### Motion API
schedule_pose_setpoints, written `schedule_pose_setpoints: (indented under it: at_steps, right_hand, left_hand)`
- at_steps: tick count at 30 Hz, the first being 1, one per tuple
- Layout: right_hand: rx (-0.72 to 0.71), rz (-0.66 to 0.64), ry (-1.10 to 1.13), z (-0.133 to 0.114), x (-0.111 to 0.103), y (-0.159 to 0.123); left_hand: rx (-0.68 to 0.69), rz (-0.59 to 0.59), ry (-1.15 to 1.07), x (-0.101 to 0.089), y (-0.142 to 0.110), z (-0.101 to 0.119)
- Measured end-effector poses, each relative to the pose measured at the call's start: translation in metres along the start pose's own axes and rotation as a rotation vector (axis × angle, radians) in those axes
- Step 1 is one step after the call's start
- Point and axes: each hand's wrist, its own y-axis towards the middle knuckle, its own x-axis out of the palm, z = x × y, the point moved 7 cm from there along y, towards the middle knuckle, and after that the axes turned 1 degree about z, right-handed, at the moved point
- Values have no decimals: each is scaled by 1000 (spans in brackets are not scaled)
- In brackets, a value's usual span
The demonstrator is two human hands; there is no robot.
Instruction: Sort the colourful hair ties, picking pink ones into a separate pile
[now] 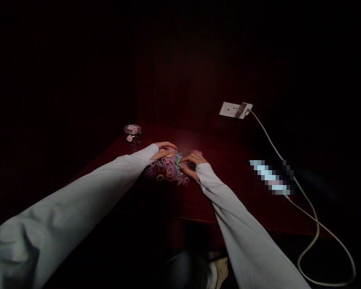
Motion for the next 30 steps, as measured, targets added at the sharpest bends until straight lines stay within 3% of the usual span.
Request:
schedule_pose_setpoints:
  at_steps: [12, 20, 26, 30]
  right_hand:
    - [17, 50, 16, -1, -7, -1]
    - [18, -11, 4, 2, 3, 0]
    - [-4, 9, 15, -6, -8, -3]
    - [4, 16, 22, -6, -8, -3]
  left_hand:
    - [15, 17, -34, 0, -2, 3]
    - [47, 44, -8, 6, 0, -4]
    - [169, 182, 84, -10, 6, -4]
    - [186, 163, 259, -17, 1, 8]
